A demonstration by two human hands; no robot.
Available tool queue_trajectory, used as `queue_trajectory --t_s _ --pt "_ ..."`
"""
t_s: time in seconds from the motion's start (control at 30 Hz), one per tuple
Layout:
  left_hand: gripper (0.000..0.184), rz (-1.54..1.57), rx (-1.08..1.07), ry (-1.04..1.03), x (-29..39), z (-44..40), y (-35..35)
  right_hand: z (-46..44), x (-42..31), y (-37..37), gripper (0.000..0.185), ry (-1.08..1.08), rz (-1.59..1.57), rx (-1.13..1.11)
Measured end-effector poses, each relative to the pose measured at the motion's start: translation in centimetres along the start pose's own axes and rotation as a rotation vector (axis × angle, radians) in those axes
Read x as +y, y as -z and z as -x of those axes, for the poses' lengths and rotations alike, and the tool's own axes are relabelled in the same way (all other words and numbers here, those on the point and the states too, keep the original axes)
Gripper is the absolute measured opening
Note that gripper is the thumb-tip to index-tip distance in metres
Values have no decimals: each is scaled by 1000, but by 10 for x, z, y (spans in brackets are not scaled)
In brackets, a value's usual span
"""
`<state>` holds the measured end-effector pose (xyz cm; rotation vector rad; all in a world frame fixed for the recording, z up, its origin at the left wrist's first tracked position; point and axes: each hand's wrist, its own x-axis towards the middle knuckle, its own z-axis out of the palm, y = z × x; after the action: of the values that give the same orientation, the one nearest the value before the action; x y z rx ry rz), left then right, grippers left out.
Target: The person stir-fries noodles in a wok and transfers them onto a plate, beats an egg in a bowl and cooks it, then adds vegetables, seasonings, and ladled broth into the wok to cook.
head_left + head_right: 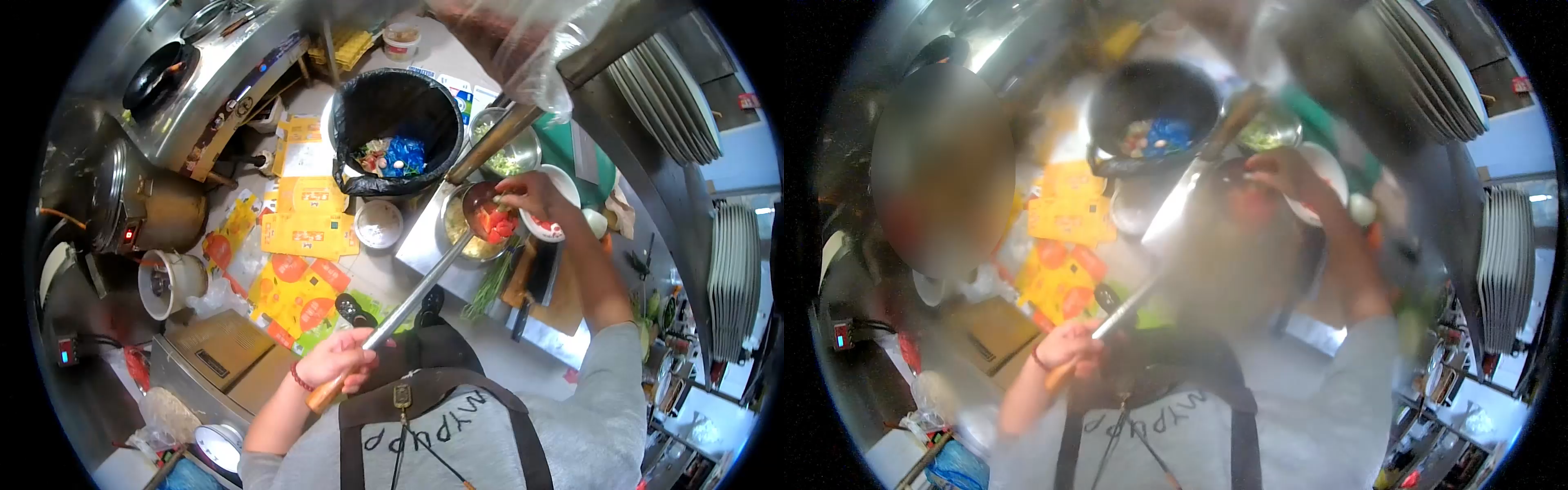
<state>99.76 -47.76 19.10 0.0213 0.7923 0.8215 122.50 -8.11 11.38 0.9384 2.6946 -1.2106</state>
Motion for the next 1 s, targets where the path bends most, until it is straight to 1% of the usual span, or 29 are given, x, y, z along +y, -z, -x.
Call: queue_trajectory --t_s 0.03,0.1,0.17,0.23,0.27,0.3,0.33,0.37,0.4,0.43,0.5,0.53,0.57,0.6,0.63,0.67,0.7,0.73,0.77,0.8,0.83,0.87,0.93,0.97,1.0 --pt "29 -6 6 9 6 13 11 -1 -17 -14 23 27 82 41" --pt "30 34 -111 -18 11 40 41 -3 -52 -43 23 70 249 129" --pt "32 14 -140 -72 15 72 61 -13 -99 -67 21 27 289 324" --pt "33 111 -162 -107 19 111 80 -27 -143 -88 19 -46 323 303" --pt "34 161 -199 -147 19 127 90 -41 -138 -109 18 281 480 468" --pt "35 109 -149 -188 23 143 99 -50 -169 -123 18 283 410 473" --pt "36 123 -106 -217 26 158 103 -67 -174 -137 22 313 322 483" --pt "37 141 -62 -250 31 171 108 -79 -197 -152 26 282 131 568" --pt "36 106 17 -271 37 181 113 -89 -227 -157 28 401 180 642" --pt "34 150 53 -328 43 191 119 -96 -258 -164 26 430 87 706" --pt "33 148 122 -481 55 194 146 -109 -311 -183 22 409 -72 677" --pt "33 158 136 -506 65 196 159 -123 -319 -202 21 417 -238 608" --pt "31 207 94 -609 79 197 172 -138 -322 -222 19 419 -400 534" --pt "30 254 49 -715 96 199 185 -149 -331 -243 18 422 -442 385" --pt "30 264 60 -745 115 203 196 -159 -347 -261 20 389 -580 191" --pt "29 68 188 -856 138 207 208 -168 -362 -280 23 325 -703 7" --pt "28 -126 327 -956 162 208 221 -181 -388 -291 29 278 -901 -203" --pt "26 -187 406 -1084 186 204 237 -195 -414 -301 36 188 -1078 -404" --pt "24 -247 494 -1204 209 199 254 -213 -440 -304 36 150 -1147 -536" --pt "24 -188 481 -1170 234 202 267 -236 -471 -300 37 161 -1190 -604" --pt "24 -131 465 -1140 262 208 279 -263 -501 -295 37 183 -1264 -626" --pt "24 -160 443 -1166 295 206 301 -294 -526 -289 37 206 -1335 -623" --pt "27 -205 384 -1197 355 212 330 -362 -554 -280 27 51 -1709 -759" --pt "29 -226 371 -1217 379 224 343 -394 -569 -274 26 23 -1705 -743" --pt "28 -171 304 -1291 407 210 381 -427 -581 -266 25 15 -1629 -669"
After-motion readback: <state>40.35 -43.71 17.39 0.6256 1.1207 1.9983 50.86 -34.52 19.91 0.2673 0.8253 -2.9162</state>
